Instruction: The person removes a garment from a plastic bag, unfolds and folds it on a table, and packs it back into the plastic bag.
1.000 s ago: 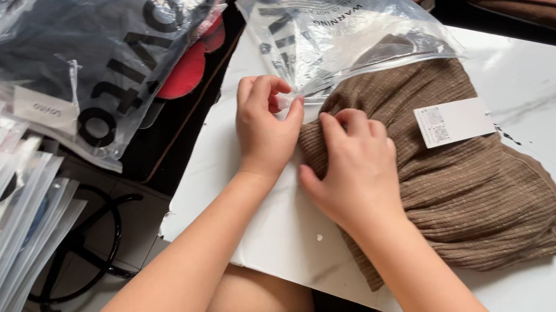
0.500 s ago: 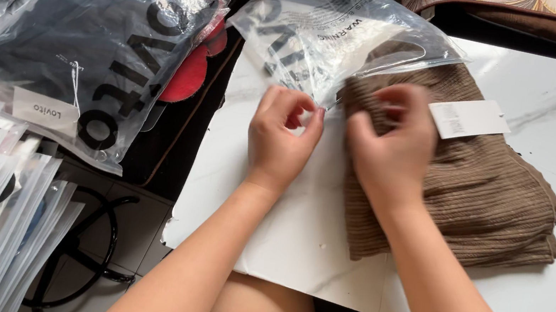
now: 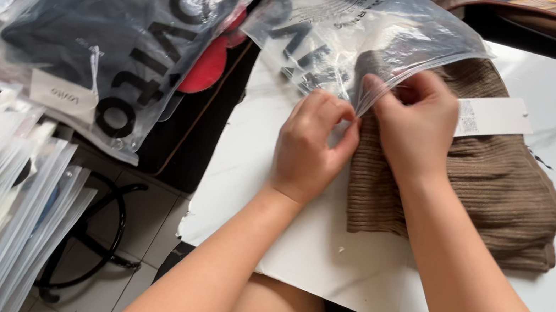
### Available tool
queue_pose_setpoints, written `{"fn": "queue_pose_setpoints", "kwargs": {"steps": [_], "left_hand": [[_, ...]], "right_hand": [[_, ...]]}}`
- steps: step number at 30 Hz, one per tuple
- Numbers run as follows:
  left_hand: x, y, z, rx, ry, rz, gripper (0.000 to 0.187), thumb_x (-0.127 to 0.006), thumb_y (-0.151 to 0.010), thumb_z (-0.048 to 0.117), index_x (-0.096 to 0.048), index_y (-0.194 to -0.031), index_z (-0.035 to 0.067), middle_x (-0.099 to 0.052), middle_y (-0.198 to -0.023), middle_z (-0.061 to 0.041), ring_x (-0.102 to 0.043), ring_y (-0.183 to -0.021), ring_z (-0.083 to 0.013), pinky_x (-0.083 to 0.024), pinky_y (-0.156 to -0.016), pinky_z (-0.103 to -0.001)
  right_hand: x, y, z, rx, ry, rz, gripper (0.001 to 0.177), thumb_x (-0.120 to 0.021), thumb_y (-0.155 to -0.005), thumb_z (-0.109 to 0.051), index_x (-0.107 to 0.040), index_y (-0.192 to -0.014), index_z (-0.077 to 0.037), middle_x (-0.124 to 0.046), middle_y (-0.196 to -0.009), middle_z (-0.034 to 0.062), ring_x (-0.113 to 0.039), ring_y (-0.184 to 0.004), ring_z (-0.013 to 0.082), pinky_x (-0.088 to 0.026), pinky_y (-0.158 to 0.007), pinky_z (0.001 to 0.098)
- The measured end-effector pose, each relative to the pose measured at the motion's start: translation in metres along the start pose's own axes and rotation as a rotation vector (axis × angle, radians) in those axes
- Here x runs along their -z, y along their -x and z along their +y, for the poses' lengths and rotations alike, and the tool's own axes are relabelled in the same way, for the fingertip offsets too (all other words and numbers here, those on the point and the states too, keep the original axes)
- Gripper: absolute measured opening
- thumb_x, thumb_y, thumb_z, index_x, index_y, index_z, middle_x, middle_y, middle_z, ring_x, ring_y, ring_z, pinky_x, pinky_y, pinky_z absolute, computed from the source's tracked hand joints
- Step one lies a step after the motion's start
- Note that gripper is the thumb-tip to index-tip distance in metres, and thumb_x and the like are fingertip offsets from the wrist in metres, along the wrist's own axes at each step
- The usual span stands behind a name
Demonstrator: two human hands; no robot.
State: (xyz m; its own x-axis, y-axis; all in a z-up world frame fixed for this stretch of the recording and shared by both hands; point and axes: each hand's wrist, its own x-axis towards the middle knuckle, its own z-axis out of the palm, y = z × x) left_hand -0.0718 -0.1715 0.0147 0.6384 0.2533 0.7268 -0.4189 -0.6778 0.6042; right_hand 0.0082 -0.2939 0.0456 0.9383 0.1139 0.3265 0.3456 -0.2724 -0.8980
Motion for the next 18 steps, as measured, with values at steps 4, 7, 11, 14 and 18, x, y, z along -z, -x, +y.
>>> {"fn": "queue_pose_setpoints", "kwargs": {"steps": [4, 7, 11, 14, 18], "left_hand": [[-0.001, 0.0, -0.001, 0.03, -0.011, 0.056, 0.017, -0.071, -0.087, 0.003, -0.061, -0.1, 0.008, -0.061, -0.095, -0.008, -0.062, -0.091, -0.0299, -0.052, -0.084, -0.041], [-0.005, -0.002, -0.002, 0.086, -0.032, 0.074, 0.015, -0.072, -0.086, 0.003, -0.063, -0.096, 0.009, -0.06, -0.09, -0.007, -0.062, -0.085, -0.0273, -0.052, -0.079, -0.04], [-0.003, 0.001, -0.007, 0.203, 0.016, 0.04, 0.014, -0.073, -0.084, 0.004, -0.064, -0.094, 0.008, -0.061, -0.089, -0.006, -0.062, -0.082, -0.0255, -0.052, -0.075, -0.038], [-0.001, 0.0, -0.008, 0.335, 0.153, 0.017, 0.012, -0.072, -0.083, 0.01, -0.065, -0.092, 0.008, -0.064, -0.089, -0.004, -0.066, -0.077, -0.0213, -0.055, -0.071, -0.035], [0.008, 0.002, -0.001, 0.399, 0.014, -0.094, 0.02, -0.079, -0.084, 0.021, -0.064, -0.089, 0.009, -0.062, -0.085, -0.005, -0.063, -0.079, -0.0239, -0.054, -0.075, -0.037]], "right_hand": [[0.004, 0.007, 0.002, 0.072, 0.225, -0.361, 0.021, -0.062, -0.099, -0.015, -0.074, -0.11, -0.001, -0.074, -0.106, 0.0152, -0.069, -0.097, 0.0319, -0.052, -0.085, 0.0413], [0.013, 0.002, 0.01, 0.375, 0.285, -0.564, 0.032, -0.052, -0.098, -0.003, -0.072, -0.122, 0.002, -0.07, -0.131, 0.0187, -0.059, -0.126, 0.0383, -0.042, -0.103, 0.0479], [0.009, 0.003, 0.001, 0.842, 0.707, -0.473, 0.032, -0.062, -0.096, -0.003, -0.075, -0.125, -0.006, -0.066, -0.14, 0.0156, -0.062, -0.124, 0.0388, -0.046, -0.103, 0.0497], [0.029, -0.006, -0.03, 0.015, 0.52, -0.748, 0.039, -0.063, -0.09, -0.015, -0.073, -0.127, -0.012, -0.076, -0.121, 0.014, -0.076, -0.102, 0.0263, -0.058, -0.089, 0.0355], [0.053, -0.025, -0.052, -0.256, 0.551, -0.499, 0.033, -0.057, -0.099, -0.016, -0.077, -0.123, -0.006, -0.073, -0.116, 0.0237, -0.072, -0.09, 0.0372, -0.056, -0.077, 0.0433]]}}
